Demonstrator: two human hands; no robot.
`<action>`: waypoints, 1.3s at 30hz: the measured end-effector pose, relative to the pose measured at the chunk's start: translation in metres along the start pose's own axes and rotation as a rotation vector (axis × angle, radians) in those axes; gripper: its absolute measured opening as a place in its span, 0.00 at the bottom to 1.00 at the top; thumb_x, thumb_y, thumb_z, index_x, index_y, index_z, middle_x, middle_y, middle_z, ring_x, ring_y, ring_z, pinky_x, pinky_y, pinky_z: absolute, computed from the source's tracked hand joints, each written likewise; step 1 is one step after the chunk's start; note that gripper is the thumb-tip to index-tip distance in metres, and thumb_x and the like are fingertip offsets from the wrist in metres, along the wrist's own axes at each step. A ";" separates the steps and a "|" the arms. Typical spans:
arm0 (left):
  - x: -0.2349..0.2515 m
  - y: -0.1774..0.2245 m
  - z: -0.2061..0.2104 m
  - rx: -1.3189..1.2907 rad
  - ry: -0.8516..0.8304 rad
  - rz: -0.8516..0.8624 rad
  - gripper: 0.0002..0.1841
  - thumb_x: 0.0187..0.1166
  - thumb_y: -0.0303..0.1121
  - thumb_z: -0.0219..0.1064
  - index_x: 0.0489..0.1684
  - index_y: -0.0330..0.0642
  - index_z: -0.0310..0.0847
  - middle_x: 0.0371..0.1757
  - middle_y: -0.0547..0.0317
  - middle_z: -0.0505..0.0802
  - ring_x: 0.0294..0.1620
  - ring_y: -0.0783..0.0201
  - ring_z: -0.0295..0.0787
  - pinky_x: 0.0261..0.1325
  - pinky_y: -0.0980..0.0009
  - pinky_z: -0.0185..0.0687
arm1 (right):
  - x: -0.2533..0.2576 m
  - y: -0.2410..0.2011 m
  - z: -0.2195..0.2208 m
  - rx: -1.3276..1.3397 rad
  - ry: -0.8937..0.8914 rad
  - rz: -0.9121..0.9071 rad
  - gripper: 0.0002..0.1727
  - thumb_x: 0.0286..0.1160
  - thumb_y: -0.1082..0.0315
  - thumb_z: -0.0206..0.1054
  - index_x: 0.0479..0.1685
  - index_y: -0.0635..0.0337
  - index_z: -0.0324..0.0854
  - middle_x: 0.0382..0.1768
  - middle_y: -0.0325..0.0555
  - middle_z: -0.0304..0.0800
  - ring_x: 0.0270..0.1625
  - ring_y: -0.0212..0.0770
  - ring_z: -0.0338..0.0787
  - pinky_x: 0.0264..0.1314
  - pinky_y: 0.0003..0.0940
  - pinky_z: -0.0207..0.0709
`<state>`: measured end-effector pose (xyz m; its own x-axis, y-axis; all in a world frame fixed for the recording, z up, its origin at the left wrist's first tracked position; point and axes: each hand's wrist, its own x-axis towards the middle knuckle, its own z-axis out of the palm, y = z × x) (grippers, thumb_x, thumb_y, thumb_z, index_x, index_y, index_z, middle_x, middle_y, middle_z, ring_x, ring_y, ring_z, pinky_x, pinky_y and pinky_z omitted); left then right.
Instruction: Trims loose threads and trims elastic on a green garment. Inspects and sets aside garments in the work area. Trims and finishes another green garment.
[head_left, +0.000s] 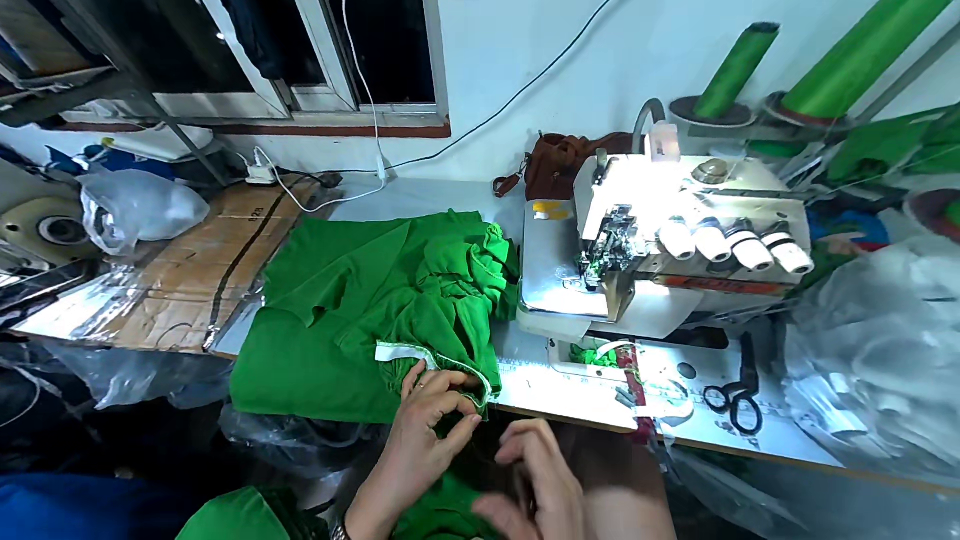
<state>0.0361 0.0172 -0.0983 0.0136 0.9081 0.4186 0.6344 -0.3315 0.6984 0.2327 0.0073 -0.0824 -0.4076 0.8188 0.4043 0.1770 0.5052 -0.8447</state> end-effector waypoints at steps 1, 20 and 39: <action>-0.001 0.000 -0.003 -0.023 -0.022 0.005 0.10 0.80 0.43 0.66 0.32 0.54 0.90 0.57 0.68 0.93 0.71 0.72 0.82 0.91 0.43 0.46 | 0.003 0.004 -0.004 -0.002 -0.019 0.090 0.34 0.79 0.36 0.62 0.44 0.66 0.79 0.42 0.49 0.81 0.34 0.30 0.79 0.33 0.24 0.75; -0.009 -0.008 -0.009 -0.211 -0.070 0.056 0.11 0.85 0.45 0.64 0.38 0.55 0.90 0.66 0.66 0.89 0.80 0.66 0.75 0.94 0.43 0.41 | 0.042 0.031 -0.009 0.765 -0.414 0.642 0.19 0.91 0.62 0.52 0.44 0.60 0.89 0.20 0.32 0.85 0.14 0.19 0.71 0.14 0.14 0.61; -0.030 0.013 -0.012 0.276 0.171 -0.085 0.25 0.78 0.56 0.66 0.51 0.42 0.89 0.43 0.60 0.95 0.46 0.61 0.90 0.56 0.58 0.81 | 0.049 0.010 0.024 0.412 -0.200 0.465 0.15 0.85 0.68 0.53 0.52 0.58 0.87 0.34 0.32 0.88 0.18 0.21 0.73 0.20 0.18 0.67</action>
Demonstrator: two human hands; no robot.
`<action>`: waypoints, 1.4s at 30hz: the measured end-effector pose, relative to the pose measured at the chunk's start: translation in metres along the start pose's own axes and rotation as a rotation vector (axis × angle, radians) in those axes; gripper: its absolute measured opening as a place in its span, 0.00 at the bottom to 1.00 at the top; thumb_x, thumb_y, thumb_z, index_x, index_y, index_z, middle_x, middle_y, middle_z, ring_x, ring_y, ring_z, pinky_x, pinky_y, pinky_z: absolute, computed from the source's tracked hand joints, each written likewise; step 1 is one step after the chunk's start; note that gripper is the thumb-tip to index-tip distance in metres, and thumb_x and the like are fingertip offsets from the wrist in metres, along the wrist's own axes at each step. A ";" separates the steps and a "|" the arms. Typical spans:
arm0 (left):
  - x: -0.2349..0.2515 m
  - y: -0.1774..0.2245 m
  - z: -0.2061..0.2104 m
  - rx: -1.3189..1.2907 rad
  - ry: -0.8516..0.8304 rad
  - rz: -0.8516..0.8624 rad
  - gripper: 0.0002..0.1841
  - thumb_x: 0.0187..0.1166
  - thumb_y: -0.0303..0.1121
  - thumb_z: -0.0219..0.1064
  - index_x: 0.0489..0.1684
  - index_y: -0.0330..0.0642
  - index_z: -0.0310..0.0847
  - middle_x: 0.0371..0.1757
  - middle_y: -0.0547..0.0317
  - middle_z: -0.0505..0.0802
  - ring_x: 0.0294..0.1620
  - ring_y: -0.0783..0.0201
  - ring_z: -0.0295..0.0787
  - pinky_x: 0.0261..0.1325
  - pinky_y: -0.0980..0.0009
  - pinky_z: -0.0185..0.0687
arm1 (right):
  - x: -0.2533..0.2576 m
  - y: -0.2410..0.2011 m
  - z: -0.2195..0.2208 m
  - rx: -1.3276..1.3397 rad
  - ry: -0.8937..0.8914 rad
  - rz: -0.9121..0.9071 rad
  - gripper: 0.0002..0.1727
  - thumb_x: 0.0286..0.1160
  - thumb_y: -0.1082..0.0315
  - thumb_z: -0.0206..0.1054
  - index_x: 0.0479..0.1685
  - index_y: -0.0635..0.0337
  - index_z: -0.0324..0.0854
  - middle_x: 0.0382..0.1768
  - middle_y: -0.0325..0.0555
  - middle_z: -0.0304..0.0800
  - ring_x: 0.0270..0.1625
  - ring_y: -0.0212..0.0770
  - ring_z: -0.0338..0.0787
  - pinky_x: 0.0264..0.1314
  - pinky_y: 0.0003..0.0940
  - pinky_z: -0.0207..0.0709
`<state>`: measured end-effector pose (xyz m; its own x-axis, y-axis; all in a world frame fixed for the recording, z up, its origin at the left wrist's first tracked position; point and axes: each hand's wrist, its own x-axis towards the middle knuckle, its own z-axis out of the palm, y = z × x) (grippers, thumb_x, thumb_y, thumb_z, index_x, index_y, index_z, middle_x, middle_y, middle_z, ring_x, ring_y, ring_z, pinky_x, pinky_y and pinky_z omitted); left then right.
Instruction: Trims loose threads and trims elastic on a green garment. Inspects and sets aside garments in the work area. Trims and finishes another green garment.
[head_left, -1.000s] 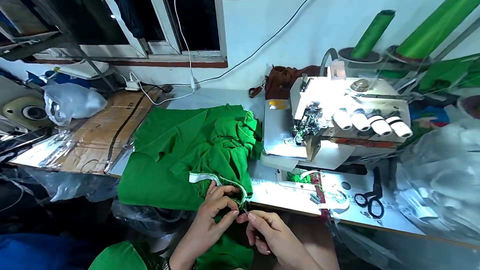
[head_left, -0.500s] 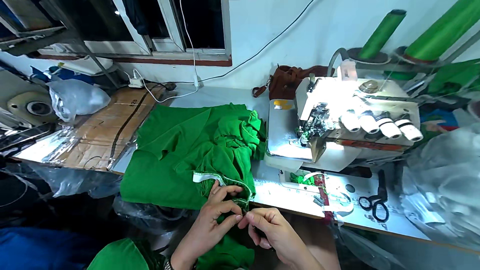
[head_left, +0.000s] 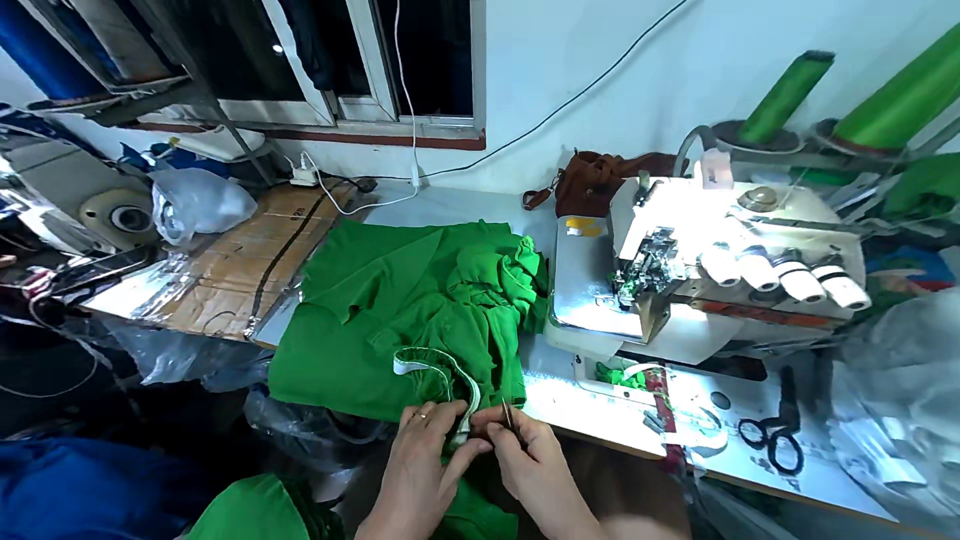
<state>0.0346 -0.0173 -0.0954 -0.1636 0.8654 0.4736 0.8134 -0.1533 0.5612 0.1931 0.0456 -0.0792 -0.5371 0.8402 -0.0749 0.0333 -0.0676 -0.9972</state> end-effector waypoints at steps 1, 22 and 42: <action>0.001 -0.002 0.000 -0.021 0.009 -0.012 0.20 0.76 0.50 0.69 0.49 0.42 0.90 0.42 0.61 0.95 0.46 0.61 0.90 0.57 0.59 0.81 | -0.001 -0.002 -0.001 0.023 -0.014 -0.002 0.16 0.84 0.70 0.52 0.53 0.59 0.87 0.35 0.32 0.88 0.17 0.21 0.71 0.18 0.18 0.66; 0.143 0.027 -0.111 -0.438 -0.539 0.265 0.03 0.74 0.35 0.72 0.35 0.51 0.92 0.25 0.77 0.89 0.23 0.87 0.77 0.26 0.90 0.71 | 0.056 -0.093 -0.042 0.097 -0.380 -0.303 0.09 0.85 0.63 0.60 0.52 0.54 0.84 0.21 0.23 0.75 0.16 0.16 0.66 0.19 0.14 0.64; 0.095 -0.017 -0.028 -0.703 -0.558 -0.236 0.08 0.80 0.31 0.66 0.41 0.44 0.92 0.38 0.69 0.94 0.39 0.79 0.87 0.47 0.78 0.83 | -0.001 -0.011 -0.007 -0.395 0.328 -0.508 0.10 0.82 0.71 0.60 0.48 0.67 0.85 0.37 0.45 0.86 0.27 0.28 0.84 0.30 0.21 0.83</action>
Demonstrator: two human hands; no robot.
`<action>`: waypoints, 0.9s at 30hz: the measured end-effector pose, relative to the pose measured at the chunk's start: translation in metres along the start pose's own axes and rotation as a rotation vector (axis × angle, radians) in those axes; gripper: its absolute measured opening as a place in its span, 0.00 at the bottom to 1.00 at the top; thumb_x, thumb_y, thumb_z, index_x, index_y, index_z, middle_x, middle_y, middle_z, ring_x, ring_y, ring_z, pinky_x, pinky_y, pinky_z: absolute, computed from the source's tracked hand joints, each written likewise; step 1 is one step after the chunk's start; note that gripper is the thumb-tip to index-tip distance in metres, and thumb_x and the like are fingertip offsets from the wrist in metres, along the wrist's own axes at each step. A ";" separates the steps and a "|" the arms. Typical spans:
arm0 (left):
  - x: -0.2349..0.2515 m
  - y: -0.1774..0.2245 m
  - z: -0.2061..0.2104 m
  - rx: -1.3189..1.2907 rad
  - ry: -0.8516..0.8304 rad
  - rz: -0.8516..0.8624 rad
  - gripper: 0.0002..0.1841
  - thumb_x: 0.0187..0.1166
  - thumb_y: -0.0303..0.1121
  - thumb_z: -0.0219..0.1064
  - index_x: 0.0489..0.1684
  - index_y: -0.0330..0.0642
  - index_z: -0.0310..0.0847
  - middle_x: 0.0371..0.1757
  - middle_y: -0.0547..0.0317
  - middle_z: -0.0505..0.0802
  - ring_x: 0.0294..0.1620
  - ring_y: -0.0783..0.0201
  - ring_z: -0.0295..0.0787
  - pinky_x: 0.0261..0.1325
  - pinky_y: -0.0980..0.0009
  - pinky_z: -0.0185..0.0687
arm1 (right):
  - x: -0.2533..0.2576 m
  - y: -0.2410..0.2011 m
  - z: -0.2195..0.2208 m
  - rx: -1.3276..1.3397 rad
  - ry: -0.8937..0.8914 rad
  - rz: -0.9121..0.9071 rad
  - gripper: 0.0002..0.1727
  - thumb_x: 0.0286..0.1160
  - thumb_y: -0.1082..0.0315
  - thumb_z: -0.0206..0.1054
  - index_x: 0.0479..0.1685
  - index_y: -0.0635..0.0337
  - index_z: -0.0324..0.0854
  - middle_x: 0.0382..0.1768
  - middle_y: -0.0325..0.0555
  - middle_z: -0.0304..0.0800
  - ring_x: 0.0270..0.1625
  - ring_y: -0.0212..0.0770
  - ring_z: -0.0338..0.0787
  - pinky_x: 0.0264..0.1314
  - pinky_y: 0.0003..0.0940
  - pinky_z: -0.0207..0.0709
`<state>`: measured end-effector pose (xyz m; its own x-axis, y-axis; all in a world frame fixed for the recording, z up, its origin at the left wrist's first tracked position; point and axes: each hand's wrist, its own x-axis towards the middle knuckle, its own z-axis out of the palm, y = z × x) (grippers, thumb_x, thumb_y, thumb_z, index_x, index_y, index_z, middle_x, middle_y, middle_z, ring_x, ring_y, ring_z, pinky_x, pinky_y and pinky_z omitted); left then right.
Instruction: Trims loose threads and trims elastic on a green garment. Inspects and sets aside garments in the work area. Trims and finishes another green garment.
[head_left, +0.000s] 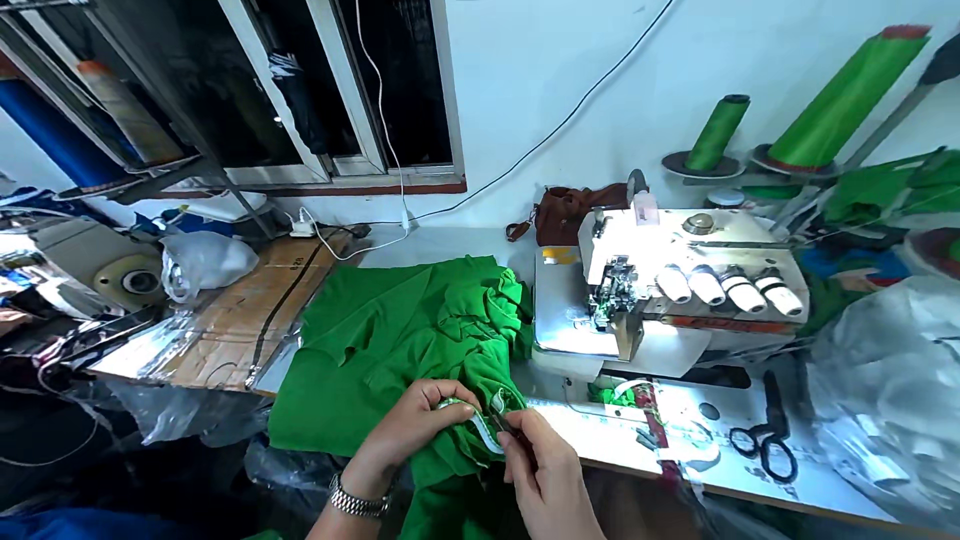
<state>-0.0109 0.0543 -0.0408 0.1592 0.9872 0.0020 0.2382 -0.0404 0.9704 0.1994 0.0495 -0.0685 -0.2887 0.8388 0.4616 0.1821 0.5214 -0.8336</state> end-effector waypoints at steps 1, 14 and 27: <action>-0.001 0.000 0.001 0.009 0.025 -0.008 0.08 0.80 0.32 0.65 0.39 0.44 0.92 0.36 0.70 0.94 0.38 0.79 0.87 0.45 0.78 0.82 | -0.003 -0.004 0.001 -0.082 0.049 -0.047 0.10 0.81 0.71 0.61 0.46 0.66 0.86 0.39 0.48 0.85 0.29 0.28 0.85 0.31 0.20 0.83; -0.014 -0.002 0.007 -0.172 -0.002 -0.038 0.07 0.73 0.29 0.71 0.45 0.41 0.89 0.37 0.66 0.94 0.38 0.76 0.89 0.45 0.76 0.85 | -0.005 0.001 0.007 0.194 -0.092 0.315 0.10 0.82 0.69 0.59 0.47 0.64 0.83 0.33 0.40 0.86 0.21 0.26 0.82 0.22 0.20 0.80; -0.014 -0.007 0.015 -0.121 0.071 -0.043 0.04 0.73 0.30 0.71 0.40 0.45 0.88 0.33 0.66 0.92 0.34 0.76 0.86 0.40 0.78 0.82 | -0.006 0.003 0.009 0.245 -0.095 0.355 0.09 0.80 0.70 0.59 0.44 0.62 0.85 0.34 0.38 0.85 0.20 0.24 0.81 0.20 0.17 0.79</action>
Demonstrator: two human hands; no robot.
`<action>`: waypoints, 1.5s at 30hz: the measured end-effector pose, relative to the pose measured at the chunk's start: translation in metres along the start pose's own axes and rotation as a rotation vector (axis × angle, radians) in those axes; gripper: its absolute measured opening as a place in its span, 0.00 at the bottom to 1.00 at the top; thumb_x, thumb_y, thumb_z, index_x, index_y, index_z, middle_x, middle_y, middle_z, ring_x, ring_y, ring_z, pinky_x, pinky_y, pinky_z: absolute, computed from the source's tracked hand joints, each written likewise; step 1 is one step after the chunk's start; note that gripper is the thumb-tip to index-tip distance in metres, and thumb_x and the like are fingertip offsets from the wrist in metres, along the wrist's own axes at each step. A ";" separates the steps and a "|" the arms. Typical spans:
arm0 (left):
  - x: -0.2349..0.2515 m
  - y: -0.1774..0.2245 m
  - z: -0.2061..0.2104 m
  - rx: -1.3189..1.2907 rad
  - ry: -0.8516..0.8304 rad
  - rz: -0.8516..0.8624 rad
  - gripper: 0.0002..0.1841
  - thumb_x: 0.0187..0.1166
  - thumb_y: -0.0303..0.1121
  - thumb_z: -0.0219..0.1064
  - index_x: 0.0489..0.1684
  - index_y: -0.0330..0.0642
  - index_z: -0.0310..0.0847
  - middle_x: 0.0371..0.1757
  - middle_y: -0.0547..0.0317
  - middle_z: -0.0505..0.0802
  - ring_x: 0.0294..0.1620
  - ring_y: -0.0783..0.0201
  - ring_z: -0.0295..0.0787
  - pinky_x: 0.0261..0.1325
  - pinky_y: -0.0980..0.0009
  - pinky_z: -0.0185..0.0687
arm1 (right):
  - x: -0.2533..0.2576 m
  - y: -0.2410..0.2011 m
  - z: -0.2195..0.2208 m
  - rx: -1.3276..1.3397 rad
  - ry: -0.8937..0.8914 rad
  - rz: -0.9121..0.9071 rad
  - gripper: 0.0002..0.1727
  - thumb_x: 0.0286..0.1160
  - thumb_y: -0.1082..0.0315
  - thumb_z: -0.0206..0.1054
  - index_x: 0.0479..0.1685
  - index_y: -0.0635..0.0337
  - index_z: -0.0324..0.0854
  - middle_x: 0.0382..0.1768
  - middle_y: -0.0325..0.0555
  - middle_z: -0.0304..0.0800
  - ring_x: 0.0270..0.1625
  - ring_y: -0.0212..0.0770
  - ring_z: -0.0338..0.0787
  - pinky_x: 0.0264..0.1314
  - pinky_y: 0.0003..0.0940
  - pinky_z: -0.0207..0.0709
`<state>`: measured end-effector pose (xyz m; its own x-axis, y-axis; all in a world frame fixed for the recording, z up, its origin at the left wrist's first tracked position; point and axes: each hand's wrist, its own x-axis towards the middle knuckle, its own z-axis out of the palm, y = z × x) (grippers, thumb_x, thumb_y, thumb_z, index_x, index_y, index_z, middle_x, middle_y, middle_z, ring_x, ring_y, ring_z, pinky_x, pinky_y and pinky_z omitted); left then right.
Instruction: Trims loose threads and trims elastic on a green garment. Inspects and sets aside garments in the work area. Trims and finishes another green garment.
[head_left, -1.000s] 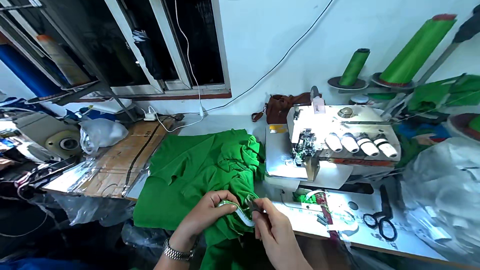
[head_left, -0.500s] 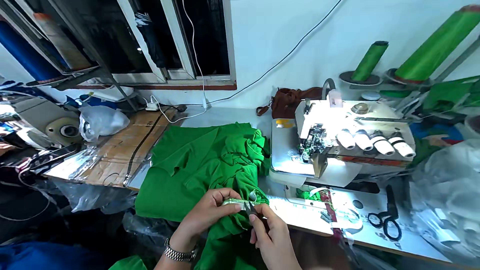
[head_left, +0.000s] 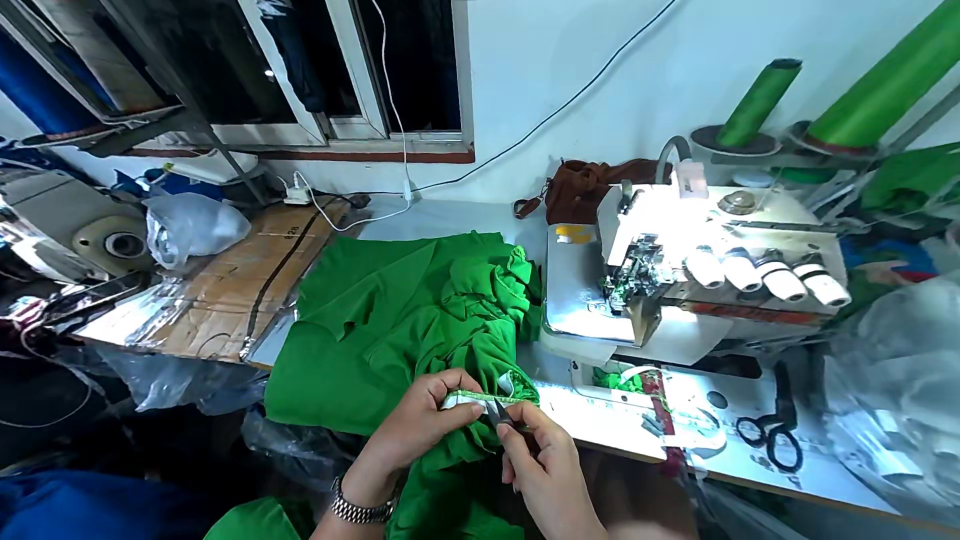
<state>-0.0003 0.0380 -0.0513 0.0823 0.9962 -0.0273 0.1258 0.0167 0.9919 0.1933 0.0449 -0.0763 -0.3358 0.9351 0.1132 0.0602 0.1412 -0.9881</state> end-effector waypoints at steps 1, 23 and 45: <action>0.000 0.000 0.000 0.003 0.004 0.002 0.03 0.73 0.30 0.71 0.39 0.45 0.89 0.33 0.66 0.92 0.33 0.76 0.86 0.40 0.78 0.82 | 0.000 0.000 0.000 0.006 0.001 0.005 0.09 0.80 0.70 0.60 0.44 0.62 0.85 0.34 0.38 0.85 0.19 0.24 0.81 0.20 0.17 0.79; 0.006 -0.015 0.006 -0.039 0.093 0.014 0.06 0.77 0.28 0.66 0.33 0.44 0.89 0.29 0.63 0.91 0.30 0.74 0.85 0.37 0.78 0.81 | 0.006 0.003 0.016 0.212 0.050 0.169 0.07 0.82 0.72 0.58 0.42 0.62 0.82 0.25 0.38 0.84 0.15 0.28 0.79 0.16 0.22 0.78; 0.009 -0.025 0.009 0.127 0.045 0.084 0.06 0.78 0.32 0.68 0.38 0.45 0.91 0.33 0.68 0.93 0.34 0.77 0.88 0.41 0.79 0.84 | 0.003 0.024 0.008 -0.060 -0.003 -0.579 0.07 0.78 0.73 0.60 0.38 0.68 0.81 0.32 0.47 0.82 0.36 0.29 0.83 0.40 0.17 0.78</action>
<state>0.0065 0.0458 -0.0779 0.0542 0.9965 0.0635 0.2447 -0.0749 0.9667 0.1860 0.0486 -0.1000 -0.3324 0.6989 0.6333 -0.0809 0.6479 -0.7574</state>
